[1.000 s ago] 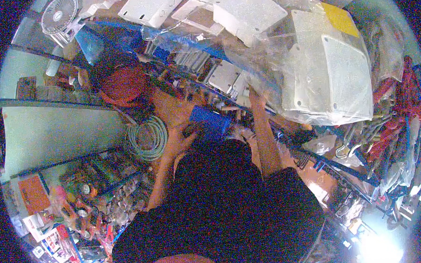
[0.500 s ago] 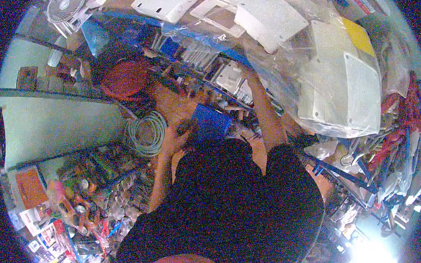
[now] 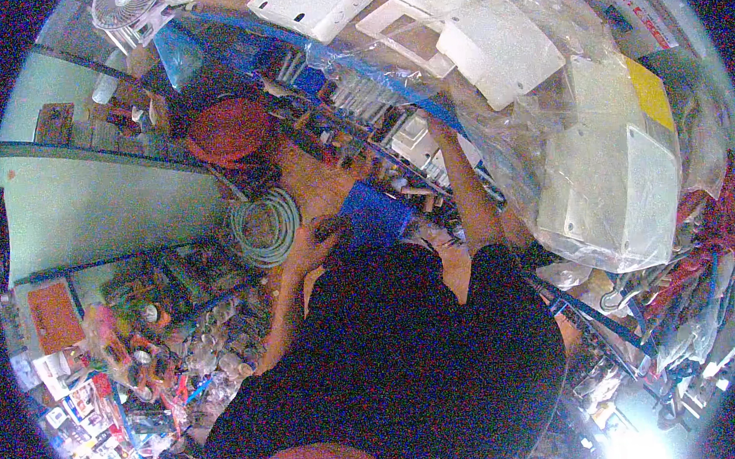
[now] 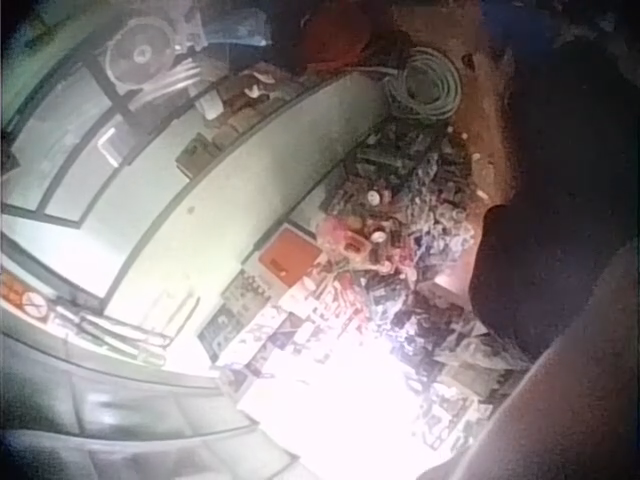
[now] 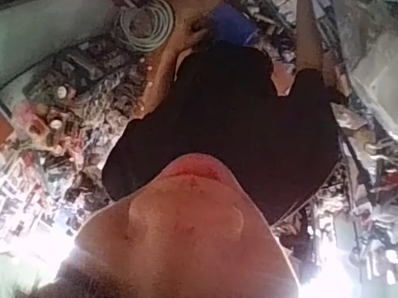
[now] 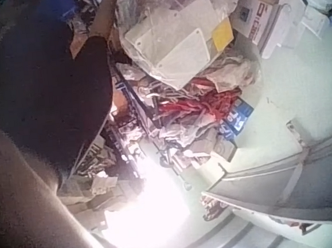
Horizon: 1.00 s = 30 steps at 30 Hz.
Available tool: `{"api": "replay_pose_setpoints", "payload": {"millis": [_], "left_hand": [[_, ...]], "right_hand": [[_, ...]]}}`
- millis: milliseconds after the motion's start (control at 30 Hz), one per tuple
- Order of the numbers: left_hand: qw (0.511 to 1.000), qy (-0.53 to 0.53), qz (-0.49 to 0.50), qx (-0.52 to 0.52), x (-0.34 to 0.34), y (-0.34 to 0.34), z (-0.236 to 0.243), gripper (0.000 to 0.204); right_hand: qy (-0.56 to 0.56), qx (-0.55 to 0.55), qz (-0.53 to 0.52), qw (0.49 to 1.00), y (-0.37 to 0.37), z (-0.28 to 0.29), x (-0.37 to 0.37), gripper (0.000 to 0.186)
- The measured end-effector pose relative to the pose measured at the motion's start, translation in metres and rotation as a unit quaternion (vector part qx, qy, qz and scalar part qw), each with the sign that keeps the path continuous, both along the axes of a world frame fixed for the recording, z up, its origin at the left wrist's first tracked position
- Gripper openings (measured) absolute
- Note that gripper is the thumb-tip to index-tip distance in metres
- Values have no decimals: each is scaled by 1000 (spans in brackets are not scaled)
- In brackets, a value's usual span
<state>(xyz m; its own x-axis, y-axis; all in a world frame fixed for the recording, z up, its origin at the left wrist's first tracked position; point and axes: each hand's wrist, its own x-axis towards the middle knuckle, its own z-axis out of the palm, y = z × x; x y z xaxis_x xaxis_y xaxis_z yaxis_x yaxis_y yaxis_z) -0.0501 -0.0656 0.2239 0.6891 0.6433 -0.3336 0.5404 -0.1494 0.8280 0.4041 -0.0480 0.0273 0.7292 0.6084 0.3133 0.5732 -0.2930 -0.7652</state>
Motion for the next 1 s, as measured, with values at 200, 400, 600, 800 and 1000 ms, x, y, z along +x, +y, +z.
{"api": "replay_pose_setpoints", "payload": {"millis": [200,400,600,800,1000], "left_hand": [[999,8,-18,37,-9,4,-18,34],[999,-9,-11,52,-11,4,-26,38],[999,-21,-16,37,-1,-1,-12,39],[997,-29,-45,51,3,0,-28,39],[998,42,-29,44,-7,-8,-10,39]], "right_hand": [[-44,-116,-14,992,5,6,-27,37],[-189,-96,30,977,-7,16,-55,32],[-119,-118,32,985,-15,12,-46,38],[-167,-68,3,984,-36,-13,-2,40],[-43,-156,75,984,-49,13,-7,43]]}}
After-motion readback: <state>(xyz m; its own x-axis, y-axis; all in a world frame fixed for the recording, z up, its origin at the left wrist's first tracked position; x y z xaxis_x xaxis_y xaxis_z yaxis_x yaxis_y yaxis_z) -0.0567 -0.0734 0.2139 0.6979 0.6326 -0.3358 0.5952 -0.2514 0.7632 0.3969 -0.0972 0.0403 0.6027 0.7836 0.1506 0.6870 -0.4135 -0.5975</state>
